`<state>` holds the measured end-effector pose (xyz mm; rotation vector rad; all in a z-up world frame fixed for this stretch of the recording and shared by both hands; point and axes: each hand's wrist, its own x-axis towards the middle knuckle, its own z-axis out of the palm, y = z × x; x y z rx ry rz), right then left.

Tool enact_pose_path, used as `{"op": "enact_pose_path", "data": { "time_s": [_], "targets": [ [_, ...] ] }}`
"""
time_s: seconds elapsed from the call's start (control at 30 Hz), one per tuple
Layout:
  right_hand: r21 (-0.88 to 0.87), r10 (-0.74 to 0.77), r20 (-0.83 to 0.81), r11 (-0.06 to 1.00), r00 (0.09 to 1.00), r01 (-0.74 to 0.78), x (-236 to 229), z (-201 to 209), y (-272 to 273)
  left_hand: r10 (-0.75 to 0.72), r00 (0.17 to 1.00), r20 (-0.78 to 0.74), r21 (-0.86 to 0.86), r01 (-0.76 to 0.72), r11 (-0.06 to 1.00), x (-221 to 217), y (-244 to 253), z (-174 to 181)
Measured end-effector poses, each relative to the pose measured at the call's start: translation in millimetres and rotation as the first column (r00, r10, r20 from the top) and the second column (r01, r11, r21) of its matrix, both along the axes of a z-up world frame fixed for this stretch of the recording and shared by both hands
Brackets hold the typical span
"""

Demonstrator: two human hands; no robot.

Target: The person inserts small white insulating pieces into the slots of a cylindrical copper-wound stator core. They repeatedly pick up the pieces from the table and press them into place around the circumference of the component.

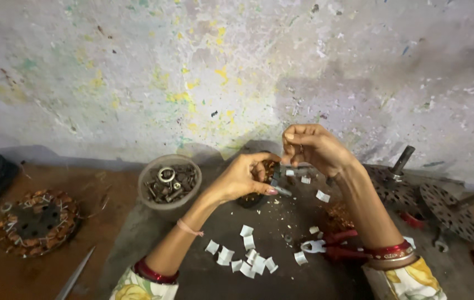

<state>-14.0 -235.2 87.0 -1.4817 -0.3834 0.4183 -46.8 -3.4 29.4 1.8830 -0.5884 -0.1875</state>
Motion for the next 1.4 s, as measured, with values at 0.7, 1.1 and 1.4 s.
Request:
{"op": "enact_pose_path", "data": {
  "time_s": [0.7,1.1,1.4],
  "targets": [
    [-0.748,0.385,0.224,0.657,0.895,-0.096,-14.8,6.1,-1.3,-0.063,0.998,-0.001,-0.071,0.063,0.995,3.2,2.0,0.9],
    [-0.916,0.314,0.287,0.367,0.905,0.163,-14.4,25.6,-20.8,-0.097,0.995,0.023,-0.073,0.098,0.993,6.6,3.7,-1.3],
    [-0.687,0.076,0.496,0.644,0.865,0.337,-8.0,23.6,-28.1,-0.117,0.993,-0.001,-0.088,0.116,0.989,7.4,3.7,-1.3]
  ]
}}
